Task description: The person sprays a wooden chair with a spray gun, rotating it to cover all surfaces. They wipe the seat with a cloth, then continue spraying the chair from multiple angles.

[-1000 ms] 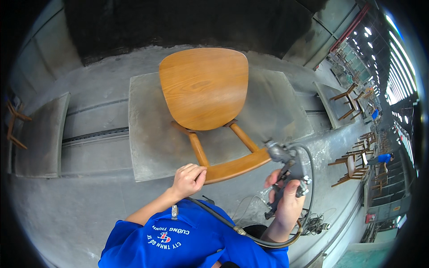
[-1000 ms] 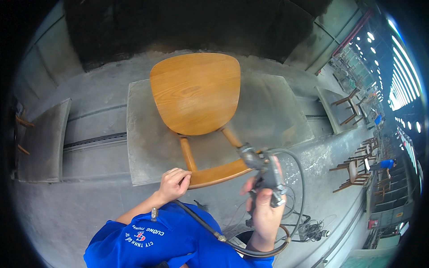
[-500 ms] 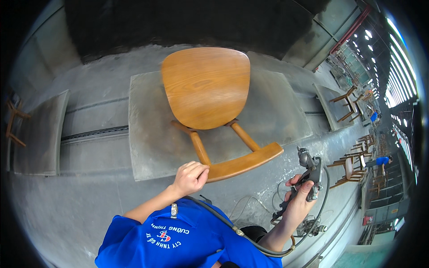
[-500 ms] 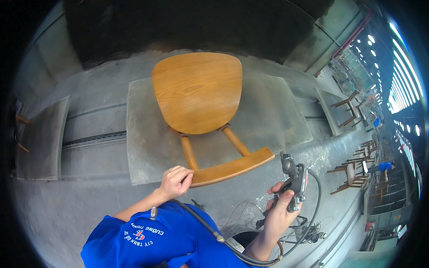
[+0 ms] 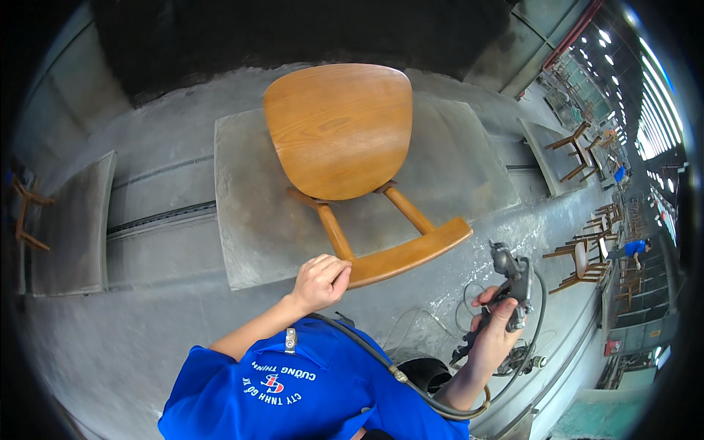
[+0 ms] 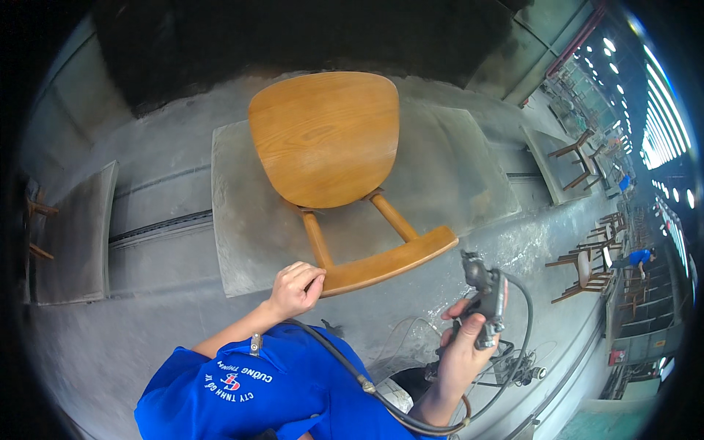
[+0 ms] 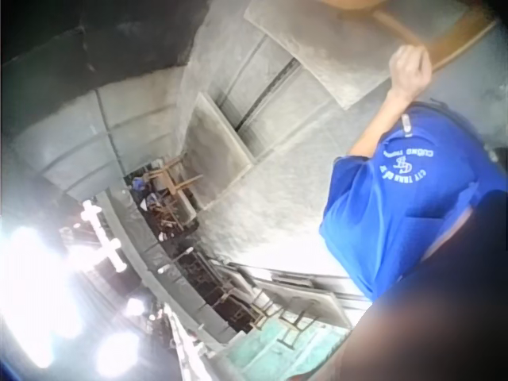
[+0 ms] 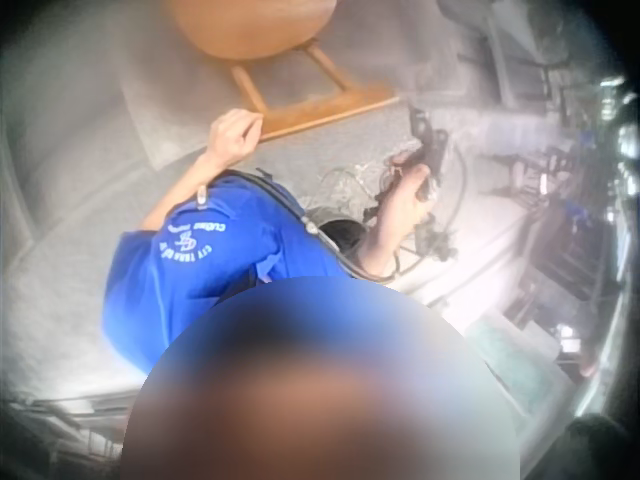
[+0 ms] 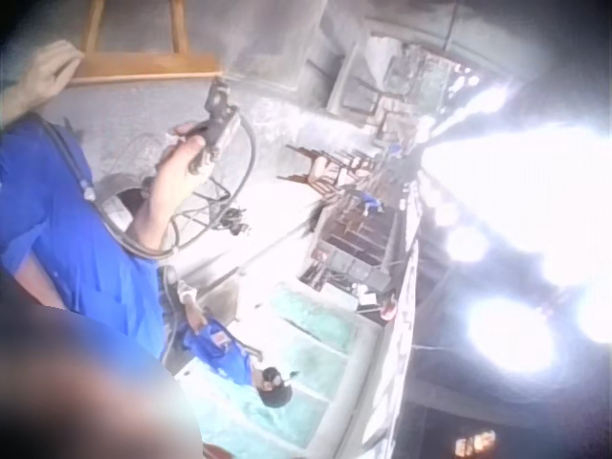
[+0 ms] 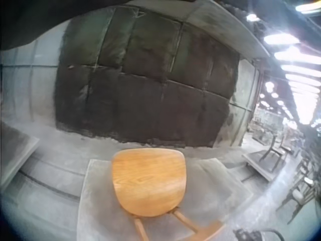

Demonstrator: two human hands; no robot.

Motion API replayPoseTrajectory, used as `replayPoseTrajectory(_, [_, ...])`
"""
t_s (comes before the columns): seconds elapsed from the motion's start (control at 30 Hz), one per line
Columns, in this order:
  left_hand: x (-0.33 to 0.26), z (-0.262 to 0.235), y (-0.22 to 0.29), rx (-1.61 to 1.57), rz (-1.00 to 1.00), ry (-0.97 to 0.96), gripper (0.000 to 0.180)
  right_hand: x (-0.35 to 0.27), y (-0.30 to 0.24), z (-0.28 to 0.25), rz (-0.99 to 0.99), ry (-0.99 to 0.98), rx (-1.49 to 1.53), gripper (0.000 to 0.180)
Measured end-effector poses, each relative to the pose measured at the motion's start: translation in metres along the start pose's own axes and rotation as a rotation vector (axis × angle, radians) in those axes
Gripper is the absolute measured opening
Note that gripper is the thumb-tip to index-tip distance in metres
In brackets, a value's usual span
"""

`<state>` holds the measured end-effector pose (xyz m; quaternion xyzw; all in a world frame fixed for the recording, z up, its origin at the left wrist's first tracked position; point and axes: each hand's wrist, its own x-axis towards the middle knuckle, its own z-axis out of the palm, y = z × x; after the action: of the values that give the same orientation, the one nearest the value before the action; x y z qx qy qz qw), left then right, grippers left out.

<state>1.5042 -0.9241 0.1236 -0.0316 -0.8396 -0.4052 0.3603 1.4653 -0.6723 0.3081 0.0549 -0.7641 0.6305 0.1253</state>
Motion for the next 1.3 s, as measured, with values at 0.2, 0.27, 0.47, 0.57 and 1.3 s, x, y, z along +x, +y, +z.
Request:
replayPoseTrajectory(0.2, [-0.004,0.003,-0.002,0.021,-0.007,-0.049,0.006,-0.015,0.0,-0.008,0.233,-0.429,0.392,0.076])
replayPoseTrajectory(0.27, [-0.004,0.005,-0.002,0.034,0.009,-0.048,0.007,-0.018,0.001,-0.006,0.297,-0.49,0.359,0.065])
replayPoseTrajectory(0.47, [-0.006,0.01,-0.001,0.038,0.008,-0.036,0.007,-0.001,0.005,-0.014,0.12,-0.07,0.018,0.062])
replayPoseTrajectory(0.57, [-0.008,0.011,-0.002,0.047,0.011,-0.043,0.008,-0.002,0.003,-0.017,0.213,-0.174,0.136,0.068])
replayPoseTrajectory(1.3, [-0.016,0.022,-0.004,-0.007,0.016,-0.092,0.01,0.002,0.002,-0.003,0.258,-0.273,-0.076,0.056])
